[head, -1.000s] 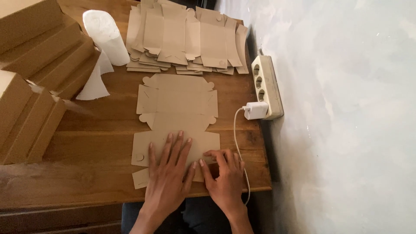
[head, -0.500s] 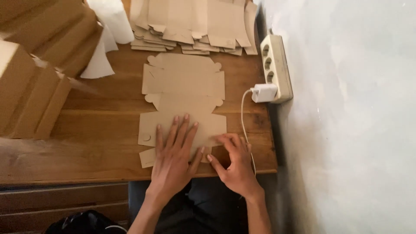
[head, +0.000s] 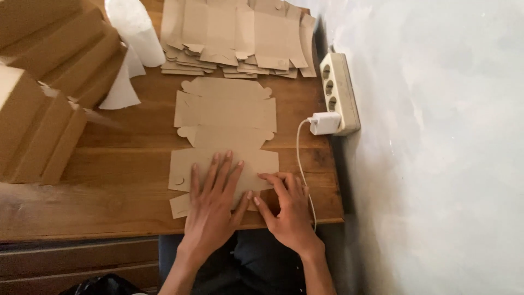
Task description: Assembling cardboard boxes by folding and tucking flaps from flat pre-cut sheets.
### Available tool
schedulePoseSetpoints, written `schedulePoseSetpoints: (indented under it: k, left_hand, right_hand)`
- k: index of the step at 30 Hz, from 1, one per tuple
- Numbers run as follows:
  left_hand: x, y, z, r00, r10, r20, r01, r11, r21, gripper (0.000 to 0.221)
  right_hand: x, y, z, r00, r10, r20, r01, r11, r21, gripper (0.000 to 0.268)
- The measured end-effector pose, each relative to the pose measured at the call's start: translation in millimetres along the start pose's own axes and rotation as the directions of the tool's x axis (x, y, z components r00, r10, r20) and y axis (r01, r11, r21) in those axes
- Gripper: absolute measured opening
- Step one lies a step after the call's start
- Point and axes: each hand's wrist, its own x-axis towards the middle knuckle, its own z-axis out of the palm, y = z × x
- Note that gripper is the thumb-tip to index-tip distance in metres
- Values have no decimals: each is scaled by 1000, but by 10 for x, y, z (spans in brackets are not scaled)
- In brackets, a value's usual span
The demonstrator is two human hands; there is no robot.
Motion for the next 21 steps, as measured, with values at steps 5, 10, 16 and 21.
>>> schedulePoseSetpoints:
  k: [5, 10, 16, 21]
  left_hand:
    - [1, 10, -6, 1000, -13, 16, 13, 1000, -9, 58]
    - [3, -3, -3, 1000, -9, 17, 9, 1000, -15, 59]
    - [-8, 21, -41, 999, -29, 22, 30, 999, -31, 55]
    - [-51, 30, -53, 995, -81, 61, 86, 993, -77, 54]
  right_hand:
    - [-20, 37, -72, 993, -17, 117, 0, 990, 138, 42]
    - [3, -36, 32, 1000, 18, -8, -17, 994, 105, 35]
    - [38, -108, 140, 990, 77, -114, -74, 997, 31, 25]
    - [-1, -111, 21, 998, 50, -25, -49, 998, 38, 26]
